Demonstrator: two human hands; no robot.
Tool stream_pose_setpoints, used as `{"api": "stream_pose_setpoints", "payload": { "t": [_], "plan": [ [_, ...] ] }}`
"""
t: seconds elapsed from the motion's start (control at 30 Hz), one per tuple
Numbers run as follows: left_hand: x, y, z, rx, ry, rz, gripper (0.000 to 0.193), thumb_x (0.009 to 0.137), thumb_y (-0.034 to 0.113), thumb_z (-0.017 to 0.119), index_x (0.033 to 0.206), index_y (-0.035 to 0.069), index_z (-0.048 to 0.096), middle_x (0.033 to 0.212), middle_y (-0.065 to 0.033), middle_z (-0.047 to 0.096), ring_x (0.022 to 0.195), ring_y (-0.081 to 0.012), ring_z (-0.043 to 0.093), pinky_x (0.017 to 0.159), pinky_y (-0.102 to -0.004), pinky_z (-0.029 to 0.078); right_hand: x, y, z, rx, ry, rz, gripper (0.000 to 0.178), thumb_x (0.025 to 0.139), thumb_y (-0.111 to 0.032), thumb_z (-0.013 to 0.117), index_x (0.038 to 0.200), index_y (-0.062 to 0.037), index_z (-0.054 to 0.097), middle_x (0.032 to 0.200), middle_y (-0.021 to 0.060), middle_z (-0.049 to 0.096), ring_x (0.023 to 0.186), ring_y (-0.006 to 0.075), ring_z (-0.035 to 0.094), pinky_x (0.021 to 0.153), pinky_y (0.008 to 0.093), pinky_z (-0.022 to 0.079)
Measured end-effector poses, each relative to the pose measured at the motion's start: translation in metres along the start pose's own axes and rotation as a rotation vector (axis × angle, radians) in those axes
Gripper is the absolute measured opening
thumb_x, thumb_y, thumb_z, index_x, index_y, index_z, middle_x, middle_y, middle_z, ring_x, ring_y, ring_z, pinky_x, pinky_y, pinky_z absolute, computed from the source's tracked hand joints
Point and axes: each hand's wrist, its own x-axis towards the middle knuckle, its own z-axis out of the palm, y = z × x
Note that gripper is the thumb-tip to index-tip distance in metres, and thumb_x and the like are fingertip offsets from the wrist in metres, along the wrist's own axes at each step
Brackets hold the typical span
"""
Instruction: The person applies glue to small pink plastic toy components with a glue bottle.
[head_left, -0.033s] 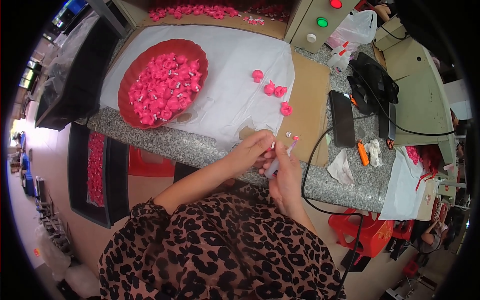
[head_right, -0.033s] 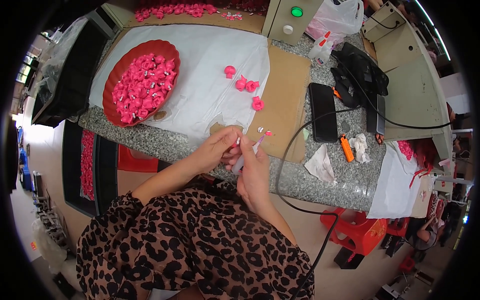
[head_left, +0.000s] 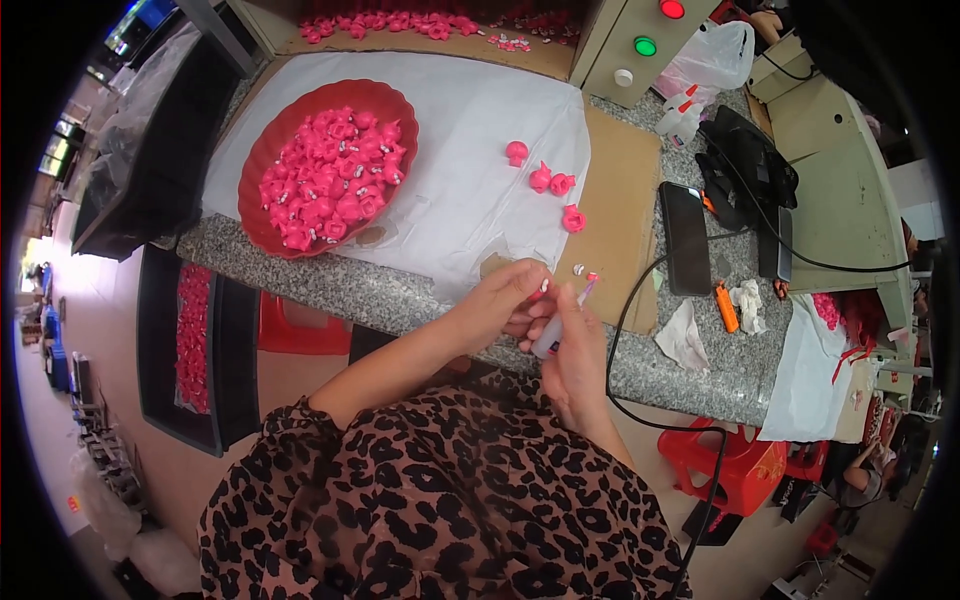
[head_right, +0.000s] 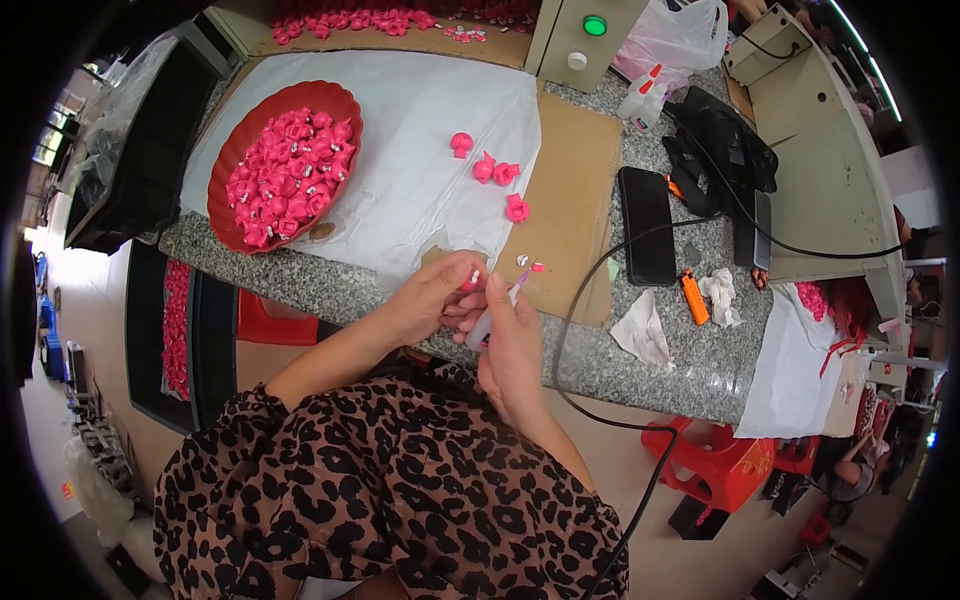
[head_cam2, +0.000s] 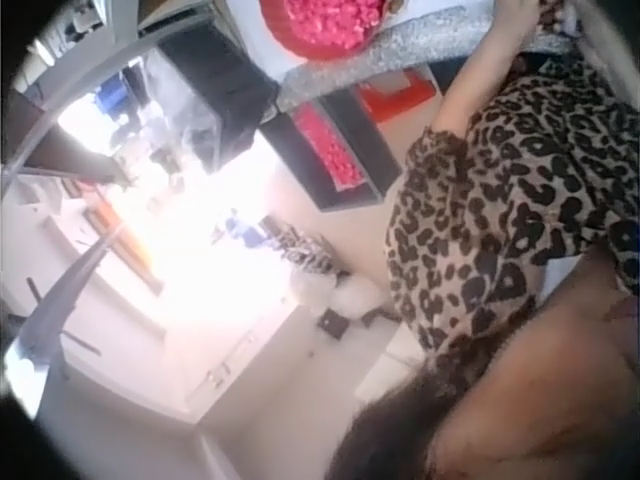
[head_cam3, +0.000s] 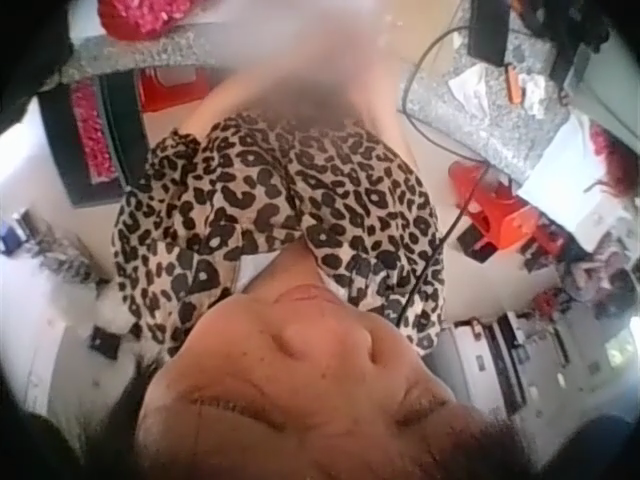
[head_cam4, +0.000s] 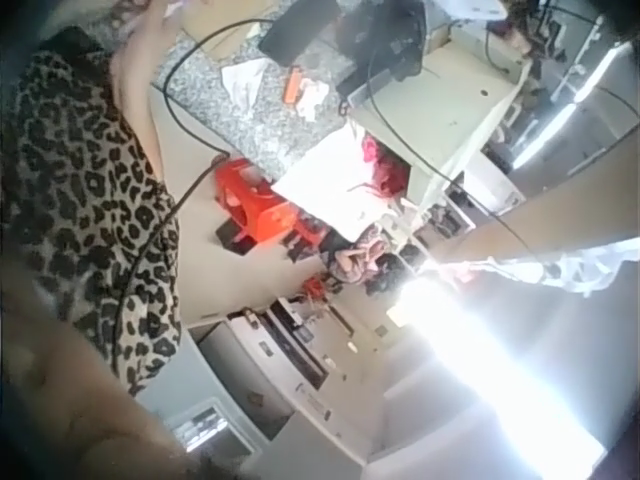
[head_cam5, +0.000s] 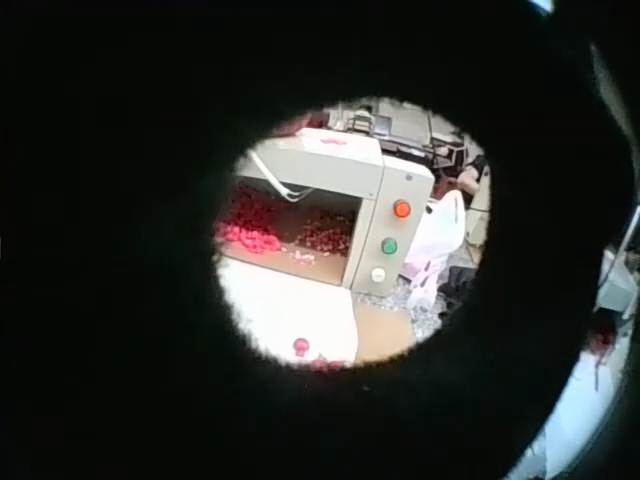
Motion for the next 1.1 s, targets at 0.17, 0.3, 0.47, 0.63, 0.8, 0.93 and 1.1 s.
{"api": "stream_pose_setpoints", "payload": {
  "t": [0.17, 0.3, 0.47, 0.63, 0.8, 0.93, 1.1],
  "plan": [
    [0.002, 0.001, -0.015, -0.736, -0.131, -0.325, 0.040, 0.089, 0.043, 0.029, 0.094, 0.007, 0.046, 0.060, 0.0018, 0.032, 0.042, -0.0061, 0.025, 0.034, -0.0179, 0.020, -0.003, -0.005, -0.011, 0.022, -0.068, 0.011, 0.029, 0.087, -0.028, 0.044, 0.094, -0.0005, 0.051, 0.067, 0.0032, 0.049, 0.054, 0.0107, 0.048, 0.047, 0.0246, 0.042],
    [0.003, 0.000, -0.019, -0.856, -0.337, -0.312, 0.045, 0.089, 0.045, 0.024, 0.098, 0.007, 0.045, 0.060, 0.0018, 0.031, 0.043, -0.0073, 0.026, 0.032, -0.0184, 0.018, -0.004, -0.006, -0.016, 0.055, -0.063, 0.022, 0.029, 0.087, -0.027, 0.043, 0.093, 0.0005, 0.050, 0.067, 0.0033, 0.048, 0.054, 0.0109, 0.047, 0.047, 0.0250, 0.042],
    [0.004, 0.000, -0.019, -0.891, -0.397, -0.312, 0.044, 0.089, 0.046, 0.024, 0.094, 0.006, 0.043, 0.058, 0.0011, 0.029, 0.040, -0.0083, 0.023, 0.032, -0.0196, 0.018, -0.004, -0.007, -0.018, 0.067, -0.061, 0.012, 0.028, 0.087, -0.026, 0.044, 0.093, 0.0008, 0.050, 0.067, 0.0037, 0.047, 0.054, 0.0109, 0.047, 0.047, 0.0254, 0.042],
    [0.002, 0.003, -0.017, -0.914, -0.390, -0.336, 0.043, 0.089, 0.046, 0.024, 0.089, 0.006, 0.040, 0.058, 0.0009, 0.029, 0.039, -0.0082, 0.023, 0.031, -0.0198, 0.018, -0.004, -0.008, -0.017, 0.036, -0.046, 0.021, 0.026, 0.086, -0.024, 0.044, 0.092, 0.0007, 0.052, 0.066, 0.0035, 0.047, 0.055, 0.0116, 0.046, 0.046, 0.0261, 0.040],
    [-0.005, 0.010, -0.019, -0.797, -0.375, -0.281, 0.036, 0.088, 0.043, 0.032, 0.084, 0.008, 0.040, 0.057, 0.0017, 0.030, 0.039, -0.0078, 0.023, 0.033, -0.0196, 0.020, -0.003, -0.007, -0.021, 0.044, -0.053, 0.024, 0.026, 0.086, -0.023, 0.045, 0.092, 0.0006, 0.052, 0.067, 0.0037, 0.047, 0.055, 0.0120, 0.047, 0.047, 0.0270, 0.041],
    [-0.020, 0.047, -0.032, 0.171, 0.321, 0.230, 0.018, 0.084, 0.025, 0.043, 0.076, 0.009, 0.042, 0.058, 0.0014, 0.035, 0.045, -0.0069, 0.031, 0.040, -0.0191, 0.026, -0.003, -0.009, -0.028, 0.068, -0.048, -0.002, 0.024, 0.085, -0.022, 0.045, 0.093, -0.0007, 0.050, 0.067, 0.0045, 0.048, 0.056, 0.0133, 0.048, 0.049, 0.0284, 0.043],
    [-0.048, 0.119, -0.074, 1.667, 0.947, 0.862, 0.015, 0.074, 0.012, 0.055, 0.086, 0.004, 0.052, 0.079, -0.0095, 0.051, 0.077, -0.0219, 0.048, 0.068, -0.0302, 0.039, -0.001, -0.009, -0.032, 0.117, -0.077, -0.022, 0.022, 0.085, -0.018, 0.043, 0.101, -0.0020, 0.042, 0.074, 0.0074, 0.049, 0.064, 0.0157, 0.053, 0.056, 0.0280, 0.045]
  ]
}}
